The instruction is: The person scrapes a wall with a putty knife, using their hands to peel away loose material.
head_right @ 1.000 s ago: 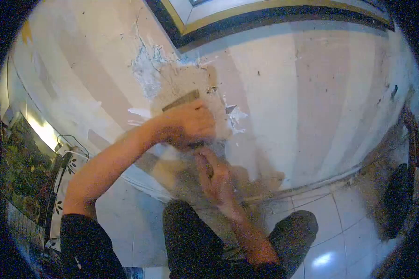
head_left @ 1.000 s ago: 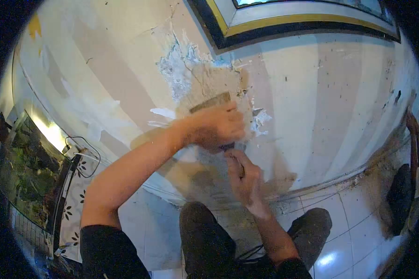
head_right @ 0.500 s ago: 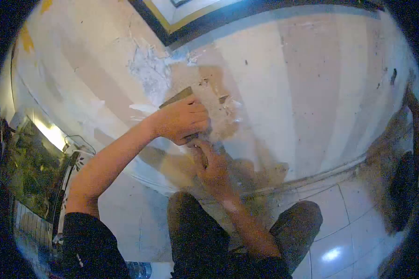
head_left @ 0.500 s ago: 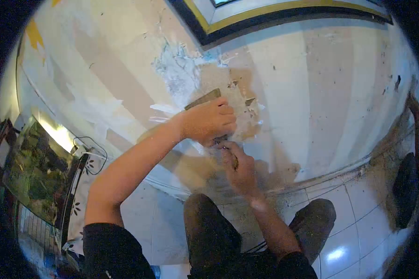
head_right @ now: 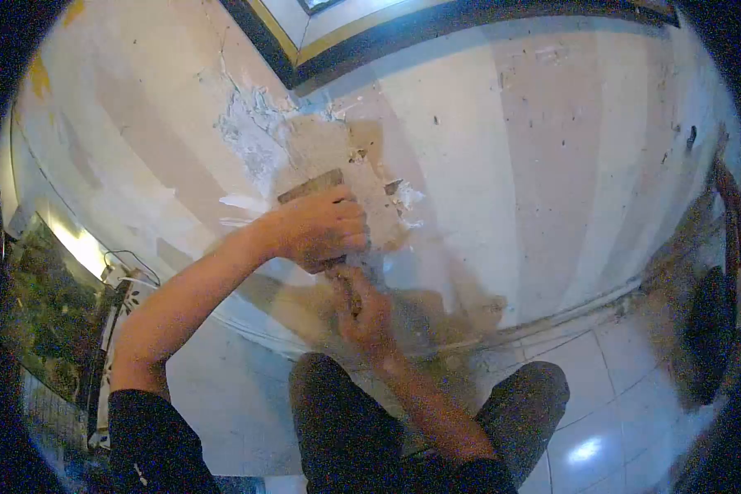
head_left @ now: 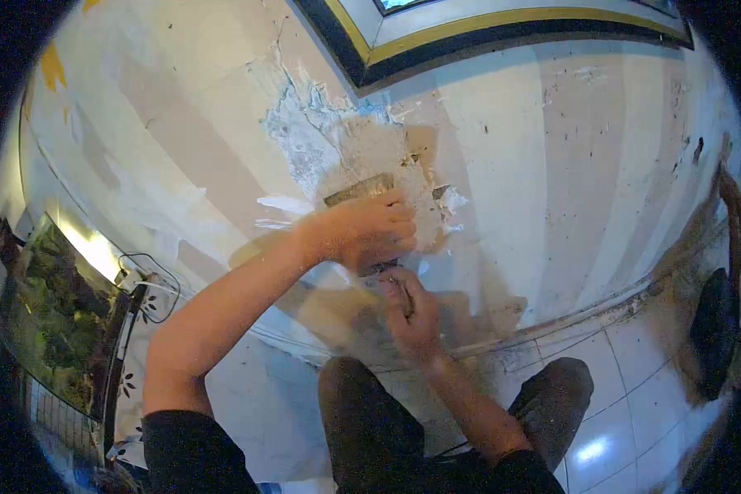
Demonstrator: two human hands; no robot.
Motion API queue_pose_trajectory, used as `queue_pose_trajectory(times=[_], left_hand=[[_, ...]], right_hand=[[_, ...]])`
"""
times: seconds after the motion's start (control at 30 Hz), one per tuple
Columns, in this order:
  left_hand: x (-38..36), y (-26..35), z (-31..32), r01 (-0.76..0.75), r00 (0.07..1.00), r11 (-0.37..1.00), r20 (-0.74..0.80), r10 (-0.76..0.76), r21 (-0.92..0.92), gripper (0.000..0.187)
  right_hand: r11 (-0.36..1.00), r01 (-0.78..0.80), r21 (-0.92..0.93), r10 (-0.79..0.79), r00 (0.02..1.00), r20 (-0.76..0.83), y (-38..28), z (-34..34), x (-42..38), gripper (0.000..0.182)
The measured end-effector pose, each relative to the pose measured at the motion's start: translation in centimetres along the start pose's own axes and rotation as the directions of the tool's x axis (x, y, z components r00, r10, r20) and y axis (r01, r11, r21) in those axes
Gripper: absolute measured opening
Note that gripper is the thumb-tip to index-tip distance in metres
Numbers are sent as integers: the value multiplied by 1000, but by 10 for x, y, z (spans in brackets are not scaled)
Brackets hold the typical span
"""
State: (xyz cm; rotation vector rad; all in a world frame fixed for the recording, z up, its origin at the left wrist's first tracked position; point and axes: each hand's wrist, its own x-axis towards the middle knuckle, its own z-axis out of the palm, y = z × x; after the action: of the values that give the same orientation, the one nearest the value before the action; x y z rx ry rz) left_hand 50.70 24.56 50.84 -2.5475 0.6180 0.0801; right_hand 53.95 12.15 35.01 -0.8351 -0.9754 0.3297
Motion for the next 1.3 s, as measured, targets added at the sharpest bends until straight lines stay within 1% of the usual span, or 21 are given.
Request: queue_pose_trajectory(times=[0.07, 0.13, 0.2, 0.3, 0.4, 0.5, 0.53, 0.6, 0.63, 0.7, 0.77, 0.87, 0.93, 1.0, 1.03, 1.1, 1.17, 1.2, 1.23, 1.27, 1.3], left_hand=[[5, 2, 6, -44, 990, 993, 138, 29, 105, 28], [5, -2, 9, -54, 995, 991, 95, 42, 120, 27], [6, -3, 7, -63, 997, 989, 62, 55, 134, 27], [4, -6, 2, -97, 995, 986, 41, 92, 135, 27], [9, -10, 1, -74, 996, 984, 50, 67, 165, 26], [14, -8, -4, -71, 991, 988, 120, 55, 140, 23], [14, -8, -2, -84, 987, 988, 146, 65, 130, 23], [17, -8, -1, -98, 982, 988, 172, 77, 119, 23], [19, -8, 0, -96, 983, 987, 168, 75, 126, 22], [22, -6, 1, -93, 985, 987, 160, 72, 133, 22], [25, -7, 0, -55, 996, 989, 72, 46, 134, 19], [27, -7, 0, -66, 992, 984, 121, 46, 166, 17], [26, -6, 4, -27, 998, 991, 59, 20, 132, 18], [27, -4, 6, 10, 1000, 996, -9, -10, 90, 18], [27, -5, 6, 51, 998, 993, -46, -46, 111, 19], [27, -10, 7, 91, 993, 987, -92, -80, 131, 20], [26, -13, 4, 68, 974, 974, -227, -18, 215, 16], [25, -14, 1, 64, 973, 974, -232, -12, 217, 16], [24, -14, -3, 44, 986, 977, -168, -9, 208, 14], [22, -14, -6, 28, 995, 980, -101, -8, 198, 12], [21, -13, -5, 31, 995, 979, -100, -10, 203, 12]], right_hand=[[998, -26, -60, 26, 1000, 10, 5, -1, -5, 16], [993, -47, -111, 49, 999, 12, 9, 0, -6, 16], [991, -117, 62, 114, 993, 43, 14, 5, -6, 18], [989, -120, 90, 118, 992, 34, 17, 12, -7, 19], [975, -197, 106, 197, 980, 10, 8, 11, -3, 19], [974, -189, 127, 191, 982, 1, 7, 9, -3, 19], [973, -191, 127, 192, 981, 2, 10, 8, -5, 19], [991, -137, -3, 136, 989, -53, 12, 7, -6, 20], [991, -137, -4, 136, 989, -51, 12, 3, -5, 20], [989, -71, -127, 66, 997, -39, 11, -9, -1, 16], [987, -91, -133, 90, 996, -12, 2, -16, 2, 17], [983, -90, -163, 92, 996, 6, 2, -21, 5, 16], [979, -69, -192, 71, 998, 3, -2, -25, 6, 16], [930, -200, -309, 224, 974, 43, -14, -32, 9, 16], [926, -202, -319, 227, 973, 43, -16, -36, 16, 16], [967, 41, -250, -25, 998, 65, -18, -44, 31, 16], [966, 51, -253, -44, 998, 33, -11, -38, 29, 15], [967, 64, -247, -66, 998, 0, -10, -35, 29, 15], [966, 69, -249, -71, 997, -2, -12, -33, 29, 15], [974, 8, -224, -3, 1000, 19, -15, -30, 27, 15], [978, -55, -199, 65, 997, 44, -17, -27, 24, 15]])
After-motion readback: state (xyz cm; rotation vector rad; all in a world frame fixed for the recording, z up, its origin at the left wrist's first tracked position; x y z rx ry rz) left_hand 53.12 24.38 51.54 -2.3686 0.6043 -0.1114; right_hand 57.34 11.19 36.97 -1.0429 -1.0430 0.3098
